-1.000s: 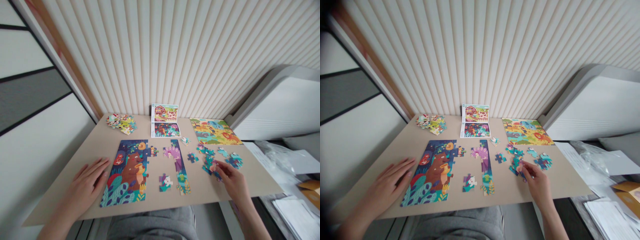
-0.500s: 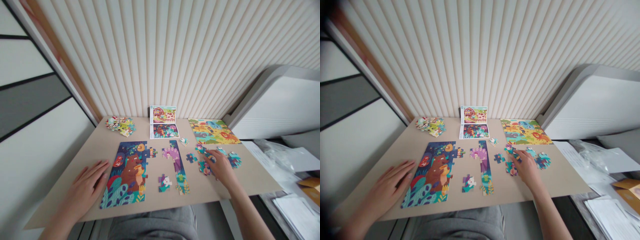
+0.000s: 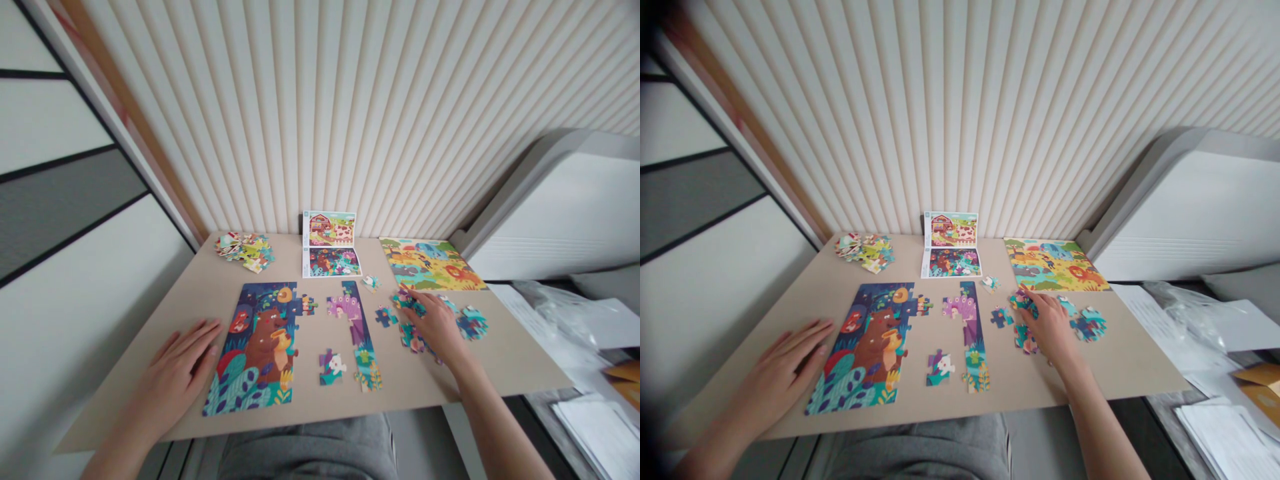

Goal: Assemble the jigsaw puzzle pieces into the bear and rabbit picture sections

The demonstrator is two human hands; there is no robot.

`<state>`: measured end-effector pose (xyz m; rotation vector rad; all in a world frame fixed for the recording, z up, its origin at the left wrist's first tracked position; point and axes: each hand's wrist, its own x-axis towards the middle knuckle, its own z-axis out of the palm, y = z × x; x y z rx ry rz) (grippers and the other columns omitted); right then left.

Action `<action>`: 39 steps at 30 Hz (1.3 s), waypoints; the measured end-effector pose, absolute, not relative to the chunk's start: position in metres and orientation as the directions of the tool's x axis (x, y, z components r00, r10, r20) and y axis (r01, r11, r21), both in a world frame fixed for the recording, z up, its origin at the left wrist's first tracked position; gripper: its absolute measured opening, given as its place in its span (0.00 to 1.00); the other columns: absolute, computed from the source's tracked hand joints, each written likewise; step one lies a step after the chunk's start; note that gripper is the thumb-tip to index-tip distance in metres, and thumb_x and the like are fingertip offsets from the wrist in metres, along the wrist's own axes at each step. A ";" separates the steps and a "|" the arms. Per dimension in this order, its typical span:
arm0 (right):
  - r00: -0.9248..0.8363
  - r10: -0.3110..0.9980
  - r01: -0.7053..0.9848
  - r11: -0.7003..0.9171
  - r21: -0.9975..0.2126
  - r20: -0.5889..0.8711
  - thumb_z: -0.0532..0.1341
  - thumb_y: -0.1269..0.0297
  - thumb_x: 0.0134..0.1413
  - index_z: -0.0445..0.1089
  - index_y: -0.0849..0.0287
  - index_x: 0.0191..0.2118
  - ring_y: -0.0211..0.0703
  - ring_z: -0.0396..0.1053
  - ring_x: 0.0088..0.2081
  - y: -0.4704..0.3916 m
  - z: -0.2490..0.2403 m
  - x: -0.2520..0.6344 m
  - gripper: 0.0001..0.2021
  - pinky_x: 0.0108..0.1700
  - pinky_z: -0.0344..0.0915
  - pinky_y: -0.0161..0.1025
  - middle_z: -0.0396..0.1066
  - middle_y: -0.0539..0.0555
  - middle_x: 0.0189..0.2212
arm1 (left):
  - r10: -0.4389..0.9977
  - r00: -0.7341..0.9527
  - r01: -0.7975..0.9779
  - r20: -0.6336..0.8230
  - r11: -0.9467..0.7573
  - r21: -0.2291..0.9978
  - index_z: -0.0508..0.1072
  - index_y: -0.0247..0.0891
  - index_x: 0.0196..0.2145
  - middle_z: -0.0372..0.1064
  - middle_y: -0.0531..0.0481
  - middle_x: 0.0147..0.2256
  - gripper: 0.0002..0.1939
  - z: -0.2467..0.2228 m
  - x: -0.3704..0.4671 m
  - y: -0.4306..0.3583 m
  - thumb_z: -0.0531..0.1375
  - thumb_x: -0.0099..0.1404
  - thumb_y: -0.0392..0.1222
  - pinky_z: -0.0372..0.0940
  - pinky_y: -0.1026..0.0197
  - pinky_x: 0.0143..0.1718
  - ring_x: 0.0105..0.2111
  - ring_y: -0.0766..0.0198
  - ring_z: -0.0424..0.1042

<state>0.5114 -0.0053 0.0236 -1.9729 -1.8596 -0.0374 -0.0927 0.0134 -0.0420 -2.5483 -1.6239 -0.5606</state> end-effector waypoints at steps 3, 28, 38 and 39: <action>0.060 0.933 0.958 0.046 -0.284 0.355 0.61 0.47 0.69 0.73 0.53 0.63 0.61 0.74 0.56 -0.025 0.030 0.477 0.24 0.60 0.66 0.58 0.78 0.61 0.55 | 0.866 0.376 0.889 0.330 -0.438 0.136 0.64 0.46 0.71 0.66 0.46 0.69 0.28 -0.044 -0.095 0.014 0.52 0.79 0.54 0.51 0.46 0.75 0.70 0.51 0.65; -0.010 0.943 0.928 0.132 -0.347 0.331 0.63 0.47 0.71 0.72 0.48 0.61 0.59 0.71 0.57 -0.047 0.020 0.369 0.20 0.57 0.65 0.56 0.76 0.58 0.55 | 0.880 0.363 0.887 0.306 -0.427 0.175 0.63 0.47 0.72 0.66 0.48 0.69 0.29 -0.032 -0.088 0.007 0.53 0.79 0.55 0.49 0.47 0.76 0.70 0.52 0.64; -0.115 0.950 0.915 0.215 -0.342 0.290 0.65 0.53 0.69 0.68 0.46 0.67 0.60 0.68 0.63 -0.044 0.027 0.363 0.24 0.64 0.59 0.62 0.75 0.57 0.62 | 0.883 0.359 0.886 0.301 -0.424 0.188 0.65 0.48 0.70 0.66 0.49 0.69 0.28 -0.028 -0.088 0.006 0.52 0.78 0.56 0.50 0.46 0.76 0.70 0.52 0.64; -0.112 0.952 0.915 0.211 -0.344 0.286 0.65 0.54 0.69 0.68 0.46 0.66 0.60 0.68 0.63 -0.043 0.026 0.363 0.24 0.63 0.59 0.62 0.75 0.56 0.61 | 0.884 0.360 0.886 0.300 -0.425 0.188 0.65 0.47 0.70 0.66 0.49 0.69 0.28 -0.028 -0.088 0.006 0.52 0.78 0.56 0.50 0.46 0.76 0.70 0.52 0.64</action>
